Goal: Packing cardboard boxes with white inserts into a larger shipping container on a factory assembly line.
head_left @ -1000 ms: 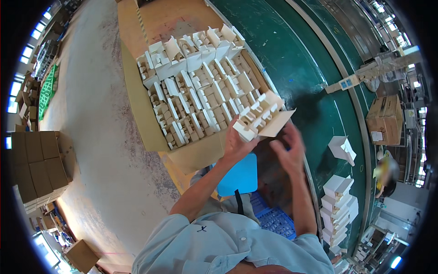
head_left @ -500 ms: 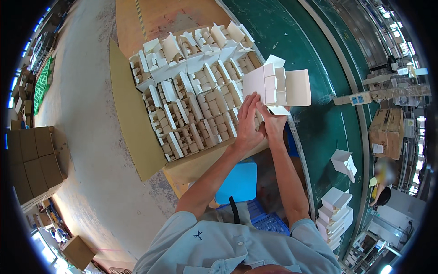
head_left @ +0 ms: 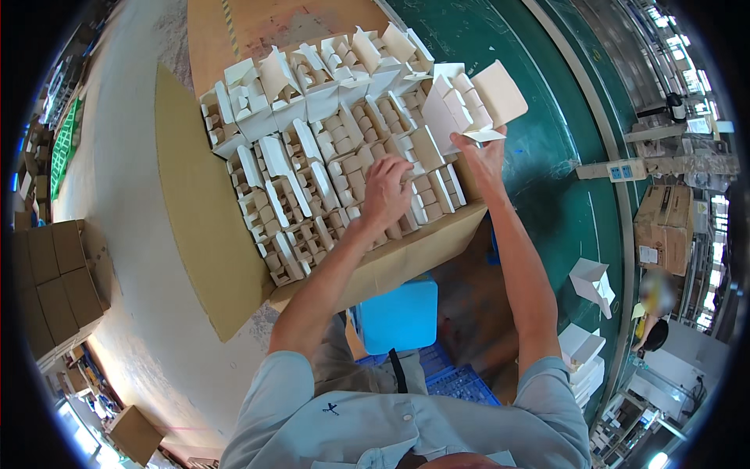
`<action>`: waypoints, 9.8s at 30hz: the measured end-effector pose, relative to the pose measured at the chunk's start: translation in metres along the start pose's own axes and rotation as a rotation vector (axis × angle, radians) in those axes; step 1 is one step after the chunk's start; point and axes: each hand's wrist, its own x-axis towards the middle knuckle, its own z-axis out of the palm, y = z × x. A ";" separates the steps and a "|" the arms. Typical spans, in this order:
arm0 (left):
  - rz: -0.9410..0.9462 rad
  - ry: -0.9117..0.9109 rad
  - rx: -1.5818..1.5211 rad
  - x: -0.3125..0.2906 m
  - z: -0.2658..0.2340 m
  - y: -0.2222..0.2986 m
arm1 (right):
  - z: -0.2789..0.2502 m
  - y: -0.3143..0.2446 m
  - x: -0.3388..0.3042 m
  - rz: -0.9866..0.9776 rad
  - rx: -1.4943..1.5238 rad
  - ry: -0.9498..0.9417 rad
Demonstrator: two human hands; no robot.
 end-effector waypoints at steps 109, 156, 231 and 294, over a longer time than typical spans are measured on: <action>-0.065 -0.161 0.129 0.078 -0.011 -0.100 | 0.055 -0.074 -0.060 0.044 0.199 0.056; -0.173 -0.133 0.625 0.107 0.006 -0.099 | -0.023 0.009 -0.292 0.059 -0.231 -0.157; 0.185 0.278 -0.077 -0.079 -0.076 0.071 | 0.079 -0.106 -0.190 0.104 0.478 0.031; 0.243 -0.139 0.351 0.057 -0.079 -0.163 | 0.218 0.022 -0.049 -0.011 -0.157 0.090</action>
